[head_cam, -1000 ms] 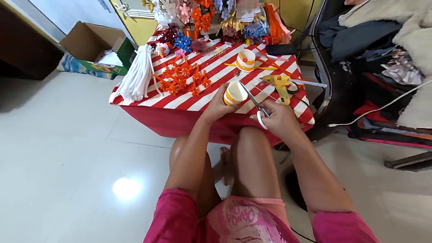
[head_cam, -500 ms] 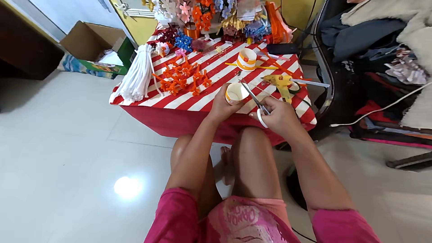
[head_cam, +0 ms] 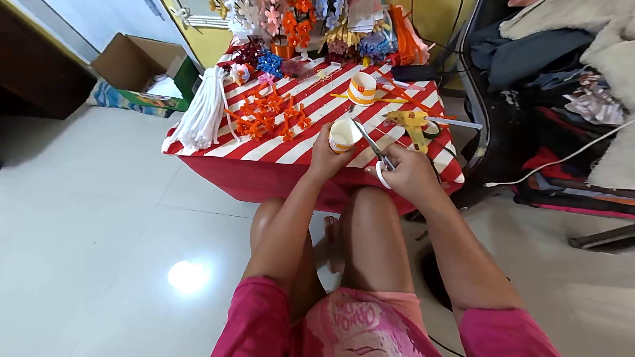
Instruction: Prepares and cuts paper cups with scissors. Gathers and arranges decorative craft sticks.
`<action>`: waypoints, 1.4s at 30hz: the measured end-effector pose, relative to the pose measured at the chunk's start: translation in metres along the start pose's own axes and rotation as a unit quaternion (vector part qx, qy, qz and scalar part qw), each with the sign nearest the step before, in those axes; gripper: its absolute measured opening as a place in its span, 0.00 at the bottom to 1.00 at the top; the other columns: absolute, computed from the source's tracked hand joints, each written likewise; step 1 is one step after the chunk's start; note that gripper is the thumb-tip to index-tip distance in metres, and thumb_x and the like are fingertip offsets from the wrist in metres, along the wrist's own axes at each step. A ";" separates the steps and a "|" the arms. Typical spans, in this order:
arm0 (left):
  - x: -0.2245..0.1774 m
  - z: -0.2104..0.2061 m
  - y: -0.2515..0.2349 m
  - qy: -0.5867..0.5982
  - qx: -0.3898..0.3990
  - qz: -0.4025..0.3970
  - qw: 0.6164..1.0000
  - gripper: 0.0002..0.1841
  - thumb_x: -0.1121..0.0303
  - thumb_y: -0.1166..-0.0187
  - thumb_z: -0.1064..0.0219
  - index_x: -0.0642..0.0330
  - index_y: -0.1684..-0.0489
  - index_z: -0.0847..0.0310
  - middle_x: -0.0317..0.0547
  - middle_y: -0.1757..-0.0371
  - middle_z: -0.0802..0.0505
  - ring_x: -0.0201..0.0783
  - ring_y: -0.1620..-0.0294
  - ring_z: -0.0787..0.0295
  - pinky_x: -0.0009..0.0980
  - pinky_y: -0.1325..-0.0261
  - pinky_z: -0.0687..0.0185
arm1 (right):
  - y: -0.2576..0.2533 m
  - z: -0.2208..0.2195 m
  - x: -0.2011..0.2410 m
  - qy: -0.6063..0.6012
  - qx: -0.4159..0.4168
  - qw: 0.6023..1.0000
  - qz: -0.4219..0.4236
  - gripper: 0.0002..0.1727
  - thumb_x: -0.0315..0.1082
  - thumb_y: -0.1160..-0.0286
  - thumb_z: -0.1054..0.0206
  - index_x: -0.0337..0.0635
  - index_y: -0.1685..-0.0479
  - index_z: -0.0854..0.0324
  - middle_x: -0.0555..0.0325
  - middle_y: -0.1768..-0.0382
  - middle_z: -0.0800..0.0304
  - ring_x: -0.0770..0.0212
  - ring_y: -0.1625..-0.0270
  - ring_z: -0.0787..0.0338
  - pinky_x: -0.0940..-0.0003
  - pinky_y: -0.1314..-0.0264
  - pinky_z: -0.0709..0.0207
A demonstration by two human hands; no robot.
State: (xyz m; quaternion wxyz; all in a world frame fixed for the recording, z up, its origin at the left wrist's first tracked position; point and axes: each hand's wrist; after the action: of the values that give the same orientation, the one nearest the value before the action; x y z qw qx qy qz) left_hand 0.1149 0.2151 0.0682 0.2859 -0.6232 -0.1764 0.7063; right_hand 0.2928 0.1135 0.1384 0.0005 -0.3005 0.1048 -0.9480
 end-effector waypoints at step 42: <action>0.007 -0.020 -0.026 0.040 -0.023 0.056 0.997 0.35 0.75 0.41 0.19 0.73 0.32 0.30 0.58 0.44 0.10 0.39 0.43 0.10 0.36 0.35 0.14 | -0.037 0.001 -0.009 0.005 -0.016 1.000 -0.008 0.18 0.43 0.33 0.19 0.38 0.54 0.12 0.51 0.79 0.17 0.52 0.78 0.19 0.46 0.73 0.23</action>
State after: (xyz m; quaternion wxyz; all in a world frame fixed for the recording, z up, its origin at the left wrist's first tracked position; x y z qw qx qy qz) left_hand 0.1385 0.2376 0.0749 0.2381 -0.6662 -0.1457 0.6915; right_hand 0.3032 0.1500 0.1415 -0.0120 -0.2962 0.1176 -0.9478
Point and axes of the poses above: each hand's wrist, its own y-axis away from the middle knuckle, its own z-axis out of the back of the hand, x = y × z
